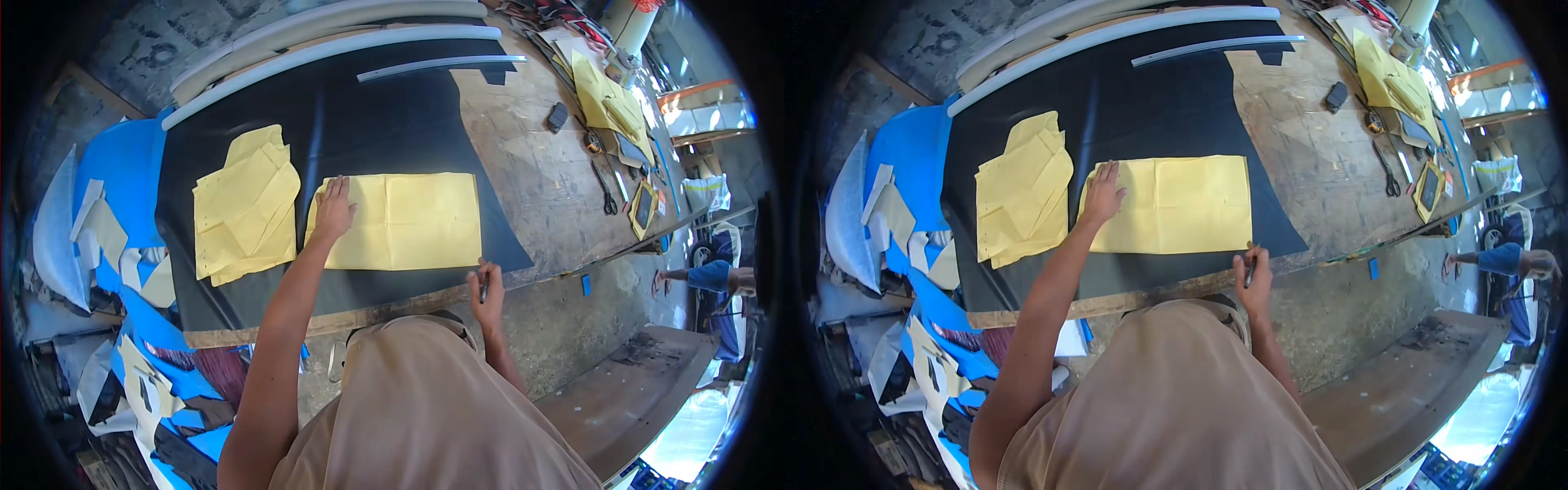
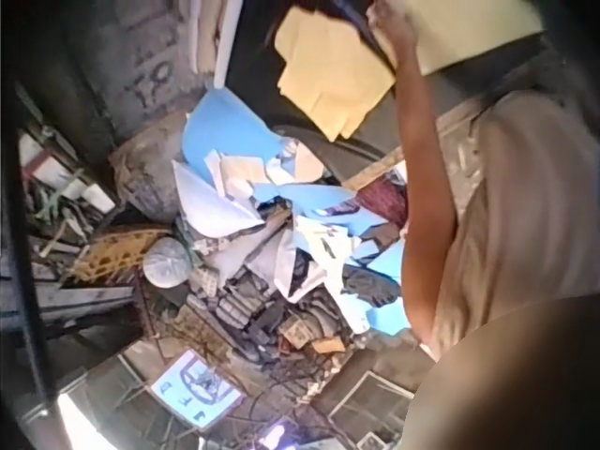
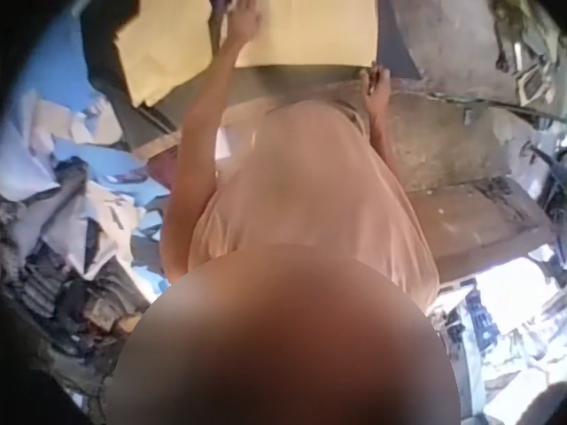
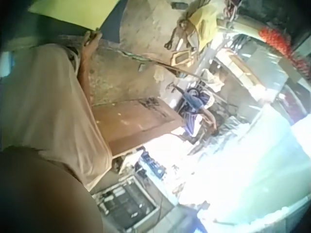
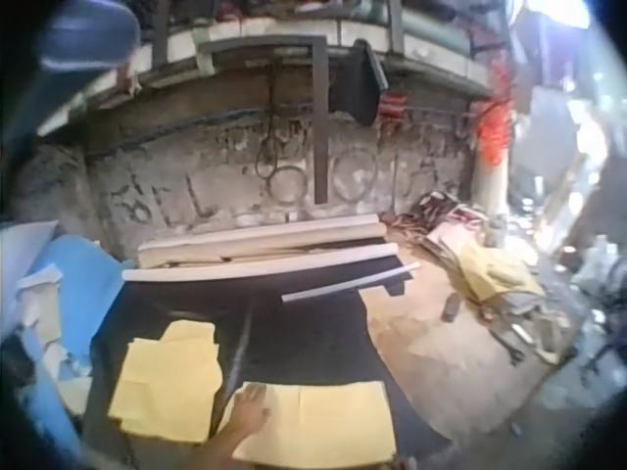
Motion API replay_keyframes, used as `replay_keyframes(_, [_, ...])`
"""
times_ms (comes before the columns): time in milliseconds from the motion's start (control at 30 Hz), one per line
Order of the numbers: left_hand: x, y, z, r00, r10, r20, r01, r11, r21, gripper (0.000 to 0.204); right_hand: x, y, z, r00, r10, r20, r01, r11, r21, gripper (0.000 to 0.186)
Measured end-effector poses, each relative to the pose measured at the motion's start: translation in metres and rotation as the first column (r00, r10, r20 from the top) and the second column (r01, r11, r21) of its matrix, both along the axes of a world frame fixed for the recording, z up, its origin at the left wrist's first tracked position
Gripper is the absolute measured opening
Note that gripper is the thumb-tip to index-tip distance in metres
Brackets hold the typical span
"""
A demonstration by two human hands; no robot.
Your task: Trace pattern templates onto fabric and cut them out using scissors at a workshop bench.
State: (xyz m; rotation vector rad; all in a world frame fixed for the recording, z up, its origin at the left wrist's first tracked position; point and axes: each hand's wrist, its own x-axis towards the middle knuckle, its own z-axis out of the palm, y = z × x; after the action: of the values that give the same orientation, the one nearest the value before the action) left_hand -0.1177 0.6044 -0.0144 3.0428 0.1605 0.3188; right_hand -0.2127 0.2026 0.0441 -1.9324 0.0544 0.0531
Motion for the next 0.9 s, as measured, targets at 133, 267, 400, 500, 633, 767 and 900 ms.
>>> replay_keyframes(133, [0.022,-0.001,0.009,0.975,0.004,-0.222,-0.038,0.988,-0.149,0.059,-0.007,0.003,0.007,0.995,0.011,-0.098,-0.017,0.998,-0.064,0.017])
replay_keyframes(267, [0.041,0.013,0.014,0.968,0.064,-0.242,-0.126,0.959,-0.254,0.041,0.002,0.001,-0.003,0.999,-0.015,0.041,0.021,0.99,-0.137,0.016])
replay_keyframes(400, [0.065,0.032,0.033,0.98,0.179,-0.092,-0.197,0.941,-0.274,0.02,0.018,0.009,-0.003,0.996,-0.026,0.091,0.038,0.99,-0.136,0.016])
replay_keyframes(500, [0.077,0.032,0.072,0.996,0.078,-0.042,-0.086,0.964,-0.25,0.02,0.026,0.006,-0.003,0.991,-0.018,0.134,0.036,0.99,-0.137,0.016])
replay_keyframes(633, [0.054,0.014,0.081,0.997,0.048,-0.054,-0.049,0.999,-0.015,0.05,0.035,0.005,-0.013,0.991,0.034,0.129,-0.016,0.991,-0.135,0.016])
replay_keyframes(767, [-0.015,0.001,0.052,0.998,-0.01,-0.057,0.002,0.988,-0.151,0.067,0.04,0.036,0.006,0.979,0.141,0.147,-0.115,0.978,-0.173,0.017])
replay_keyframes(900, [-0.068,0.062,0.017,0.981,0.184,-0.059,-0.192,0.962,-0.194,0.066,0.054,0.08,0.007,0.898,0.347,0.269,-0.206,0.874,-0.44,0.021])
